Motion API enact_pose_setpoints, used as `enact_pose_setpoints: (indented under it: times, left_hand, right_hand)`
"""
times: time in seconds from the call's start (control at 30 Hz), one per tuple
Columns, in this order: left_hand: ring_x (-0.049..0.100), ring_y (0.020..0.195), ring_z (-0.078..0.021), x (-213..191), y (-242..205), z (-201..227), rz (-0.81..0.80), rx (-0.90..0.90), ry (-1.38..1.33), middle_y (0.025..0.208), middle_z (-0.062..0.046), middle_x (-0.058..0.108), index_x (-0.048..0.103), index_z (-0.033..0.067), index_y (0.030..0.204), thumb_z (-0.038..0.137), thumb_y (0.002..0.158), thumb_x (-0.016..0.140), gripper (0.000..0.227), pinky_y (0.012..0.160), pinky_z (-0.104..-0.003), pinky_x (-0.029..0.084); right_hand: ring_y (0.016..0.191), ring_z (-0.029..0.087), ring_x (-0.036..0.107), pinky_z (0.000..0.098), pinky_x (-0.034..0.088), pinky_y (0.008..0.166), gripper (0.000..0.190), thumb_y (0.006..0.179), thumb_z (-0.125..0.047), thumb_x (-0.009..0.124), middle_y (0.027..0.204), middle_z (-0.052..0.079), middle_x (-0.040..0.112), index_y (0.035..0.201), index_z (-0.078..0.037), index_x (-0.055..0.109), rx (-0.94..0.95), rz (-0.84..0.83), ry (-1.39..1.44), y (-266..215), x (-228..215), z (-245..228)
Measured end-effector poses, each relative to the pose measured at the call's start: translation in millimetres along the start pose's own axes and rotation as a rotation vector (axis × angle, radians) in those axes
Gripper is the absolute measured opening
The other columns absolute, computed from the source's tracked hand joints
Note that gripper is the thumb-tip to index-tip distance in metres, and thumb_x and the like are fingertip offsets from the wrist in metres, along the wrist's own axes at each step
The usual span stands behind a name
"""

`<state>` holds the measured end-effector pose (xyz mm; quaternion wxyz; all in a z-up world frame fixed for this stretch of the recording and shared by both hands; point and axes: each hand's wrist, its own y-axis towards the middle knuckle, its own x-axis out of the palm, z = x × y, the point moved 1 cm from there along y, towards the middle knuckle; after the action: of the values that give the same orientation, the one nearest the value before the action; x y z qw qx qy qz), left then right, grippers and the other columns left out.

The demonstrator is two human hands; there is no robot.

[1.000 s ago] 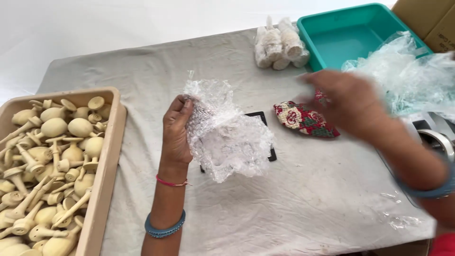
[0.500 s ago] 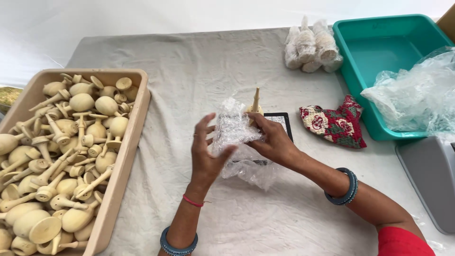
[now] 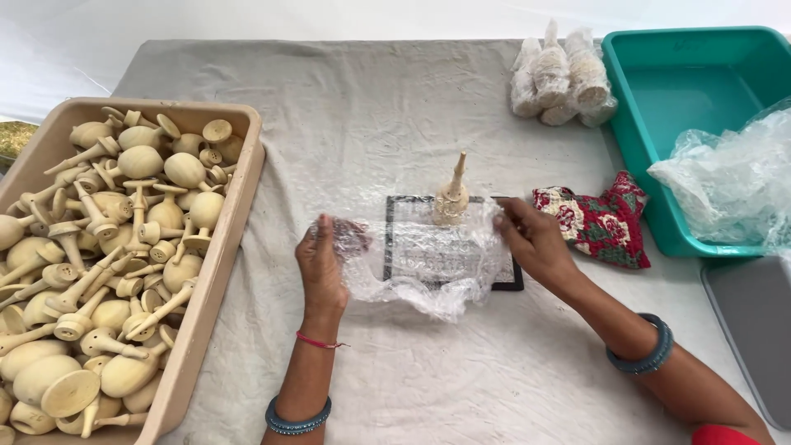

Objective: The person wraps a wooden object in bubble wrap and secures it with clear tape. They then pick up another wooden object and wipe it with a patterned cloth.

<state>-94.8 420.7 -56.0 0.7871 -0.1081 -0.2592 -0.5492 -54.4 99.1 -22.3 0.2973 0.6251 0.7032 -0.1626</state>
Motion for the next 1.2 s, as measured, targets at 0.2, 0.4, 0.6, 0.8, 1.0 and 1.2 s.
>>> enact_pose_setpoints:
  times: [0.2,0.4,0.6,0.8,1.0,1.2]
  left_hand:
    - [0.072,0.079,-0.0157,10.5,-0.9,0.5,-0.029,-0.135,-0.004,0.089,-0.008,0.074,0.070,0.0019,0.106,0.030,0.105,0.060,0.030,0.073,-0.033,0.061]
    - [0.072,0.092,-0.0190,13.2,-6.3,-7.4,-0.172,-0.181,-0.102,0.102,-0.012,0.074,0.063,-0.0034,0.130,0.039,0.110,0.048,0.049,0.083,-0.035,0.060]
    - [0.071,0.099,-0.0196,29.9,-10.8,6.9,-0.206,-0.270,-0.237,0.113,-0.013,0.072,0.050,0.0021,0.143,0.049,0.105,0.037,0.062,0.087,-0.038,0.061]
    - [0.068,0.095,-0.0251,-28.4,16.3,-31.7,0.024,-0.110,-0.050,0.114,-0.019,0.068,0.049,0.0006,0.150,0.047,0.109,0.041,0.062,0.081,-0.037,0.058]
    - [0.049,0.130,-0.0295,-7.4,-0.1,1.5,0.253,0.335,0.769,0.151,-0.019,0.039,0.038,0.0034,0.156,0.040,0.108,0.058,0.064,0.105,-0.046,0.047]
    - [0.037,0.136,-0.0422,27.0,-24.5,33.8,-0.123,0.500,1.385,0.151,-0.021,0.029,0.036,0.0073,0.155,0.029,0.078,0.079,0.090,0.106,-0.052,0.044]
  right_hand:
    - [0.110,0.027,0.067,0.0372,0.060,0.087,0.028,0.101,-0.006,0.063,0.125,0.016,0.062,0.129,-0.002,0.062,-0.636,0.399,-0.223,-27.6,-19.5,-35.0]
    - [0.106,0.027,0.072,0.0348,0.064,0.086,0.038,0.103,-0.024,0.062,0.125,0.019,0.066,0.134,-0.001,0.059,-0.552,-0.309,0.031,-30.7,48.1,-80.0]
    - [0.099,0.031,0.072,0.0416,0.061,0.081,0.068,0.094,-0.033,0.067,0.113,0.020,0.069,0.148,0.000,0.043,-0.188,-0.561,0.059,-12.9,101.6,-104.1]
    - [0.101,0.029,0.075,0.0417,0.060,0.089,0.046,0.102,-0.037,0.067,0.109,0.017,0.075,0.127,0.001,0.061,-0.233,-0.652,0.054,-38.0,117.5,-62.0]
    - [0.125,0.038,0.055,0.0462,0.049,0.103,0.066,0.098,-0.040,0.061,0.143,0.024,0.047,0.147,0.001,0.045,-0.446,-0.704,-0.110,-44.0,93.6,-93.9]
    - [0.147,0.040,0.035,0.0494,0.037,0.116,0.079,0.099,-0.051,0.058,0.164,0.022,0.025,0.153,0.002,0.034,-0.384,-0.787,-0.099,-34.9,78.8,-76.8]
